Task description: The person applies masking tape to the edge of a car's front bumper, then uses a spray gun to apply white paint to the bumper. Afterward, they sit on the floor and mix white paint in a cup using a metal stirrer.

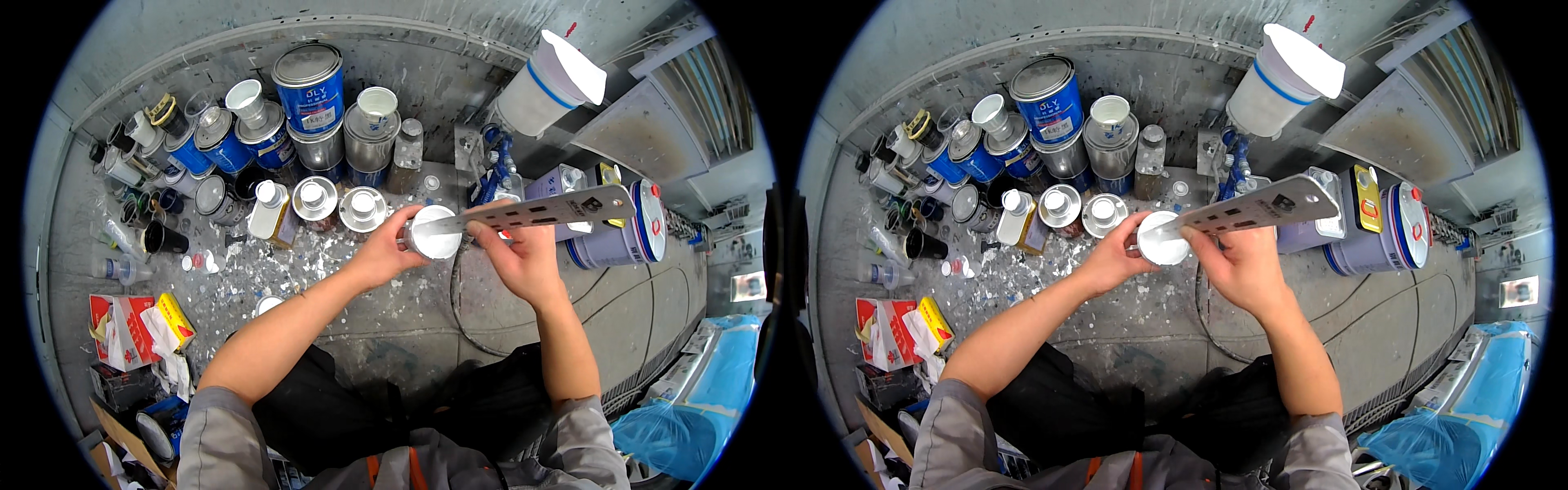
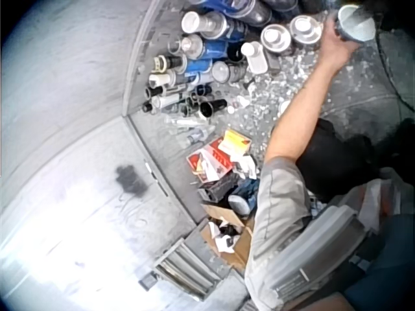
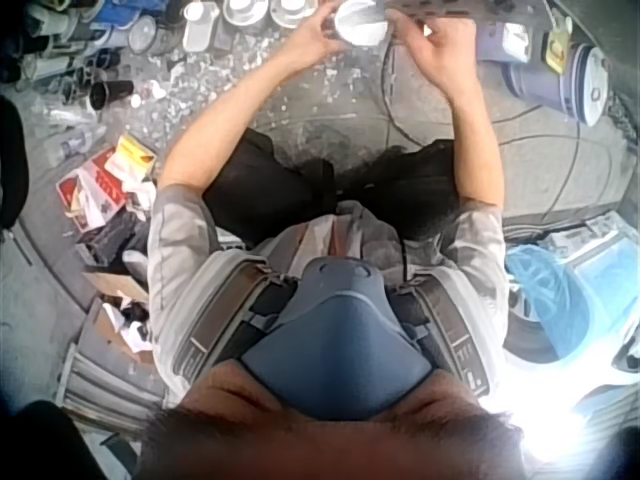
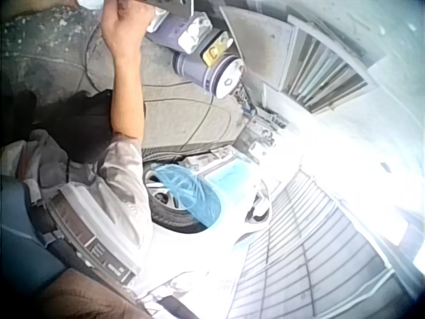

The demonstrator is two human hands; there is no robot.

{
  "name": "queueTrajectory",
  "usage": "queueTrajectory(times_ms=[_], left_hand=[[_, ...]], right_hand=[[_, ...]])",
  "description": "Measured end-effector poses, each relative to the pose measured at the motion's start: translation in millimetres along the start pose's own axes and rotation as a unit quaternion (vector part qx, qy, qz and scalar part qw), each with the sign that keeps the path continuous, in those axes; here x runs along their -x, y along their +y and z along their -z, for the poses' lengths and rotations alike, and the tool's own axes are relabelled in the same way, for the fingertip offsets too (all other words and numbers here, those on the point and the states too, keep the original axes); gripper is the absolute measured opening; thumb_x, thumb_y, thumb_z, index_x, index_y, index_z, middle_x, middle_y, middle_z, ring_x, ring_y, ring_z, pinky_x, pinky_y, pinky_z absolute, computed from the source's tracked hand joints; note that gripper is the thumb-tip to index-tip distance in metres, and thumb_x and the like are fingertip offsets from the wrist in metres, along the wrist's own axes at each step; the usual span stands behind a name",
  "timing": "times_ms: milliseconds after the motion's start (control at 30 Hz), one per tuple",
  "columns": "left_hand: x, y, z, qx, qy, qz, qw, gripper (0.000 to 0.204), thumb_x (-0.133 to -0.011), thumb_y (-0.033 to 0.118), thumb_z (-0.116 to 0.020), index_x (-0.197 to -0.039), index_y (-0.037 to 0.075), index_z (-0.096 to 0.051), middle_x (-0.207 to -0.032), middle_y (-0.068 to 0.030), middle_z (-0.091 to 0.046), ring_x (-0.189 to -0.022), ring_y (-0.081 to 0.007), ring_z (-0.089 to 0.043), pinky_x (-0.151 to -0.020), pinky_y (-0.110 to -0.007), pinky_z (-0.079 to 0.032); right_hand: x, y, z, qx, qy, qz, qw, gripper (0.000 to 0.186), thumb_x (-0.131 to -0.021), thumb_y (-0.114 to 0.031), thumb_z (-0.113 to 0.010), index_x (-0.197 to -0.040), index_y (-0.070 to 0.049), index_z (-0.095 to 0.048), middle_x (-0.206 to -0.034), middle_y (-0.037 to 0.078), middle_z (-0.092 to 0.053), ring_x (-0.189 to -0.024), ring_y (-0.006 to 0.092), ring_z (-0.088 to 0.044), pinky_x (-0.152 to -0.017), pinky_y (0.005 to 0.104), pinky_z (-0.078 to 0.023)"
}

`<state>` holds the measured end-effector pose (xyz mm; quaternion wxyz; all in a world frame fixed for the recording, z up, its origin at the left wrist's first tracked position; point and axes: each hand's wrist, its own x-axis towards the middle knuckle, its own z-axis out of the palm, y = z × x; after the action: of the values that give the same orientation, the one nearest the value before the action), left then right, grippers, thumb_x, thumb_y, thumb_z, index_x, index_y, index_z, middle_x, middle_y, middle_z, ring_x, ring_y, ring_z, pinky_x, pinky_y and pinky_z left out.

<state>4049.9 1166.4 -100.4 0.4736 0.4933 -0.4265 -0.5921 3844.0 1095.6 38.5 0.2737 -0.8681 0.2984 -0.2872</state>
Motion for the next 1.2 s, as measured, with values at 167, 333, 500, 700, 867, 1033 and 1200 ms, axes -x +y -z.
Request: queueTrajectory(times_ms=[167,333,500,700,867,1033,1200], left_hand=[[1,2,2,0.038,0.005,0.004,0.999,0.09,-0.08,-0.01,-0.078,-0.158,0.01,-0.037,-0.148,-0.0063,-0.053,-0.136,-0.0197,-0.055,-0.107,-0.037,-0.054],[1,3,0,0.051,-0.003,0.026,0.998,0.092,-0.079,-0.012,-0.077,-0.158,0.011,-0.037,-0.147,-0.0069,-0.053,-0.136,-0.0195,-0.055,-0.107,-0.036,-0.054],[2,1,-1,0.042,0.002,-0.014,0.999,0.092,-0.078,-0.005,-0.081,-0.159,0.009,-0.038,-0.145,-0.0084,-0.056,-0.127,-0.0199,-0.059,-0.105,-0.036,-0.053],[0,-3,1,0.03,-0.008,-0.017,0.999,0.092,-0.079,-0.007,-0.08,-0.159,0.008,-0.037,-0.146,-0.0069,-0.055,-0.13,-0.0193,-0.058,-0.105,-0.036,-0.054],[3,-1,0,0.028,0.002,-0.023,0.999,0.092,-0.079,-0.008,-0.08,-0.159,0.007,-0.037,-0.147,-0.0067,-0.055,-0.131,-0.0192,-0.058,-0.105,-0.035,-0.054],[1,4,-3,0.049,0.01,-0.002,0.999,0.091,-0.079,-0.009,-0.08,-0.158,0.009,-0.039,-0.147,-0.0049,-0.055,-0.133,-0.0182,-0.056,-0.107,-0.035,-0.054],[3,2,-1,0.03,-0.003,-0.02,0.999,0.091,-0.079,-0.009,-0.08,-0.159,0.009,-0.039,-0.147,-0.0052,-0.055,-0.133,-0.0185,-0.056,-0.106,-0.035,-0.054]], right_hand=[[-1,-6,6,0.04,0.004,-0.002,0.999,0.01,-0.088,-0.005,-0.077,-0.096,0.0,-0.079,-0.085,0.008,-0.075,-0.075,0.0203,-0.069,-0.069,0.0326,-0.051],[0,-6,-1,-0.003,0.007,0.003,1.0,0.01,-0.089,-0.003,-0.076,-0.097,0.001,-0.079,-0.084,0.008,-0.074,-0.075,0.0198,-0.069,-0.068,0.0326,-0.051],[-5,-6,7,0.03,0.048,0.003,0.998,0.007,-0.085,-0.004,-0.077,-0.091,0.0,-0.077,-0.076,0.013,-0.072,-0.066,0.0299,-0.067,-0.059,0.0368,-0.048],[-1,-11,0,0.017,0.017,0.025,0.999,0.012,-0.089,-0.003,-0.075,-0.099,0.001,-0.08,-0.078,0.009,-0.074,-0.073,0.0194,-0.069,-0.067,0.0325,-0.051],[-6,-10,5,0.019,0.055,0.013,0.998,0.007,-0.087,-0.005,-0.076,-0.092,0.0,-0.078,-0.077,0.014,-0.073,-0.069,0.0295,-0.07,-0.061,0.0369,-0.05],[0,-14,-1,0.006,0.037,0.021,0.999,0.007,-0.087,-0.005,-0.076,-0.092,-0.001,-0.078,-0.076,0.014,-0.073,-0.067,0.0296,-0.069,-0.059,0.0371,-0.049],[-5,-9,4,0.023,0.06,0.009,0.998,0.007,-0.087,-0.006,-0.077,-0.091,0.0,-0.078,-0.073,0.013,-0.072,-0.064,0.0284,-0.068,-0.056,0.0378,-0.047]])
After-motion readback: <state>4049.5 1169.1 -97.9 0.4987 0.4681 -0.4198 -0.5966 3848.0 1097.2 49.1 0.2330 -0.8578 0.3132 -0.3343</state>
